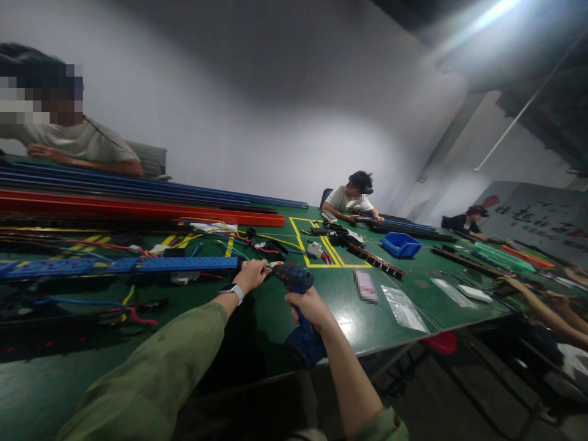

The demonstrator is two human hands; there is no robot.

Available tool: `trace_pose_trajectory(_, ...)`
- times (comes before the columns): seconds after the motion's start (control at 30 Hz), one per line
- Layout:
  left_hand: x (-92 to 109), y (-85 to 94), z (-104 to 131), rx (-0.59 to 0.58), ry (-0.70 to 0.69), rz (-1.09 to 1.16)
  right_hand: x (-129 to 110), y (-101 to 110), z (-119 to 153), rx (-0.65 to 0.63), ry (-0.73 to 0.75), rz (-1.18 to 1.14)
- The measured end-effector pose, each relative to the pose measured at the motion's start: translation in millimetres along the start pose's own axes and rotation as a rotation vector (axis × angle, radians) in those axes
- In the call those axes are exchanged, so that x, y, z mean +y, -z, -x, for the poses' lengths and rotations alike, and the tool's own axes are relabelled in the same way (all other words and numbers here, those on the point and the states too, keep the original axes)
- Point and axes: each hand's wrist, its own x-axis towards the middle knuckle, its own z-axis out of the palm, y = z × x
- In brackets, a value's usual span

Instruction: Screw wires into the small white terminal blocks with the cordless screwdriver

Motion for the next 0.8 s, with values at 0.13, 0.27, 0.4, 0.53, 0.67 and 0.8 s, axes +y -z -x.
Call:
trace_pose_trajectory(0.13, -1.2, -1.1, -1.2, 0.004, -0.01, -0.005, -2.2, -1.7, 1.1, 0.007, 0.011, 0.008)
trace_pose_trajectory(0.27, -2.3, -3.2, -2.0, 0.007, -0.007, -0.006, -2.6, -2.2, 1.0, 0.008, -0.001, -0.014)
trace_pose_trajectory(0.4, -2.4, -2.8, -2.1, 0.002, -0.013, -0.007, -1.8, -1.0, 0.4, 0.005, 0.011, -0.025)
trace_pose_trajectory(0.53, -2.1, -1.9, -1.7, -0.006, -0.001, 0.002, -1.3, -0.6, 0.5, 0.005, 0.017, -0.023)
trace_pose_trajectory(0.67, -2.8, -2.3, -1.2, 0.0, -0.022, -0.003, -0.2, -0.5, 0.0, 0.005, 0.01, -0.03)
trace_pose_trajectory(0.8, -3.0, -2.3, -1.2, 0.002, -0.024, -0.02, 1.2, -0.3, -1.0, 0.01, 0.008, -0.029)
